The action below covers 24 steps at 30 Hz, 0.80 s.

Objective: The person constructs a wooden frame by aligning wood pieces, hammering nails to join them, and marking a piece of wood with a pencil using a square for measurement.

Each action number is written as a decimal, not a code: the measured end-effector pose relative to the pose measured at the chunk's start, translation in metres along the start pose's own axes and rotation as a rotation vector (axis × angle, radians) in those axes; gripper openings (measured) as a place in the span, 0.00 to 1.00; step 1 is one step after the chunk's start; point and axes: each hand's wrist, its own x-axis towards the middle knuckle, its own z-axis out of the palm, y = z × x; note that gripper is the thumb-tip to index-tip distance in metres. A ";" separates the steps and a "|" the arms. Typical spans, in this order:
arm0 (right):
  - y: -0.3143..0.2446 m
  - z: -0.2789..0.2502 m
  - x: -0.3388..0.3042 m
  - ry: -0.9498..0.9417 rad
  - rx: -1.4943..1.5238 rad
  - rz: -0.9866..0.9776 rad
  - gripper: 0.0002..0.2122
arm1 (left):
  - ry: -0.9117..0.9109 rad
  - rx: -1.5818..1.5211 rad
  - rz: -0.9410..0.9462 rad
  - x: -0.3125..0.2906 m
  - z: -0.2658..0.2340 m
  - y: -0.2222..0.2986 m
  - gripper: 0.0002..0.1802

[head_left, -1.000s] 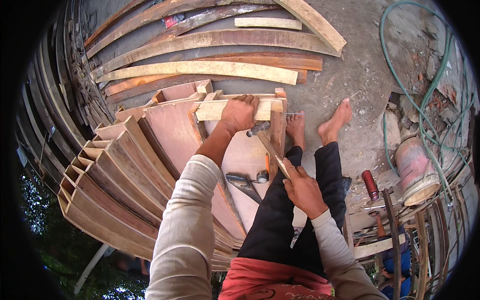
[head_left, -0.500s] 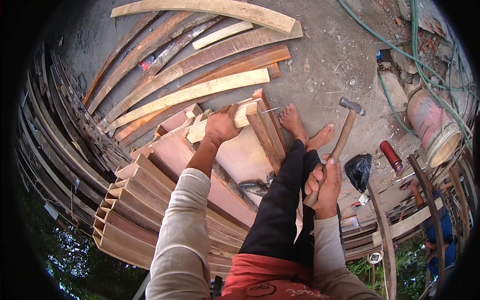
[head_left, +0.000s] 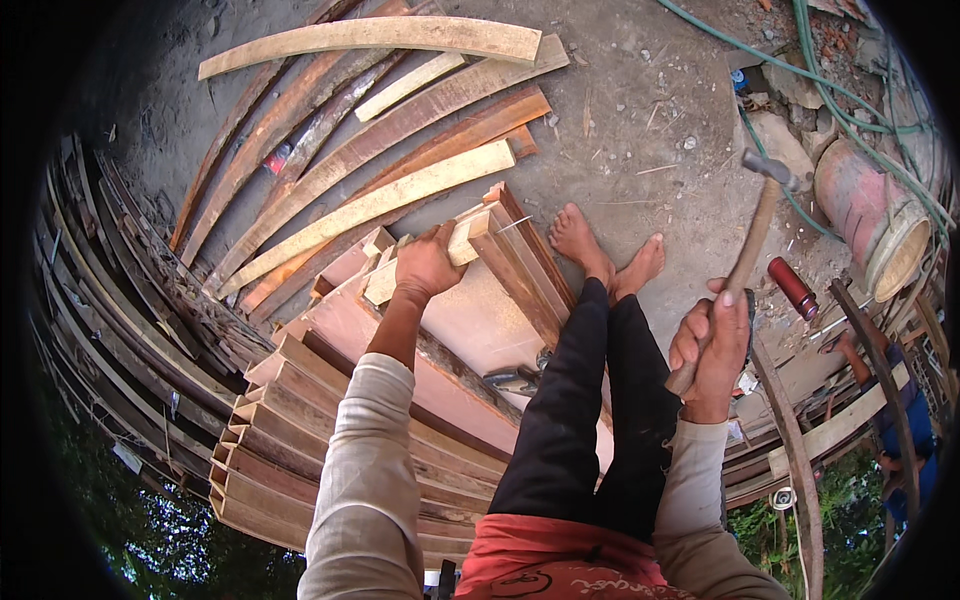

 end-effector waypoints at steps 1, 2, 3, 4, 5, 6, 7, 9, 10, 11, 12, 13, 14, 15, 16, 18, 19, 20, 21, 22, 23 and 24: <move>-0.008 -0.003 0.009 0.090 0.050 -0.167 0.11 | -0.033 0.003 -0.007 0.000 -0.003 0.002 0.42; -0.006 0.005 0.013 0.191 0.096 -0.178 0.12 | -0.013 0.008 0.001 0.001 -0.004 0.002 0.42; 0.002 0.018 0.015 0.289 0.142 -0.185 0.12 | 0.007 0.011 0.006 0.001 -0.001 0.001 0.42; 0.012 0.032 0.013 0.386 0.187 -0.192 0.12 | 0.028 0.015 0.011 0.001 0.001 0.000 0.42; 0.051 0.033 0.006 0.251 0.117 -0.022 0.12 | 0.026 0.013 0.016 0.003 0.001 0.003 0.41; 0.066 0.041 -0.006 -0.009 -0.197 0.271 0.11 | 0.023 0.011 0.022 0.005 0.002 0.003 0.41; 0.079 0.039 -0.009 -0.165 -0.271 0.456 0.11 | 0.022 0.006 0.024 0.006 0.002 0.004 0.41; 0.079 0.028 -0.009 -0.319 -0.350 0.609 0.10 | 0.031 0.029 0.029 0.002 0.007 -0.002 0.41; 0.064 0.017 -0.003 -0.321 -0.357 0.579 0.09 | 0.041 0.041 0.021 0.003 0.011 -0.006 0.40; 0.046 0.009 -0.004 -0.233 -0.328 0.446 0.08 | 0.037 0.034 0.009 0.003 0.006 0.000 0.40; 0.028 0.000 0.001 -0.165 -0.261 0.307 0.08 | 0.041 -0.009 0.007 0.000 0.002 0.000 0.40; 0.014 -0.009 0.008 -0.056 -0.144 0.164 0.09 | 0.066 0.002 0.014 -0.001 0.005 -0.004 0.40; 0.020 -0.006 0.008 -0.030 -0.124 0.163 0.09 | 0.089 0.016 0.023 -0.003 0.007 -0.006 0.39; 0.036 0.002 0.007 0.007 -0.103 0.157 0.10 | 0.076 0.011 0.028 0.001 0.006 -0.002 0.40; 0.056 0.011 0.005 0.042 -0.080 0.153 0.10 | 0.061 0.007 0.030 0.003 0.003 0.002 0.40; 0.073 0.019 0.003 0.029 -0.101 0.223 0.10 | 0.048 0.010 0.018 0.006 -0.001 0.004 0.40; 0.076 0.020 0.004 -0.022 -0.138 0.286 0.11 | 0.049 0.018 0.013 0.008 -0.001 0.002 0.40; 0.071 0.010 -0.011 -0.126 -0.242 0.429 0.10 | 0.031 0.019 0.015 0.003 0.003 0.002 0.40; 0.066 0.005 -0.011 -0.258 -0.340 0.559 0.10 | 0.043 0.028 0.007 0.001 0.005 -0.001 0.40; 0.061 0.000 -0.007 -0.391 -0.441 0.686 0.10 | 0.055 0.031 0.005 0.007 0.005 -0.005 0.40; 0.052 -0.018 -0.005 -0.339 -0.448 0.531 0.09 | 0.045 0.028 0.008 0.005 0.007 -0.002 0.40; 0.028 -0.025 0.001 -0.226 -0.425 0.418 0.09 | 0.038 0.024 0.002 0.000 0.007 -0.002 0.41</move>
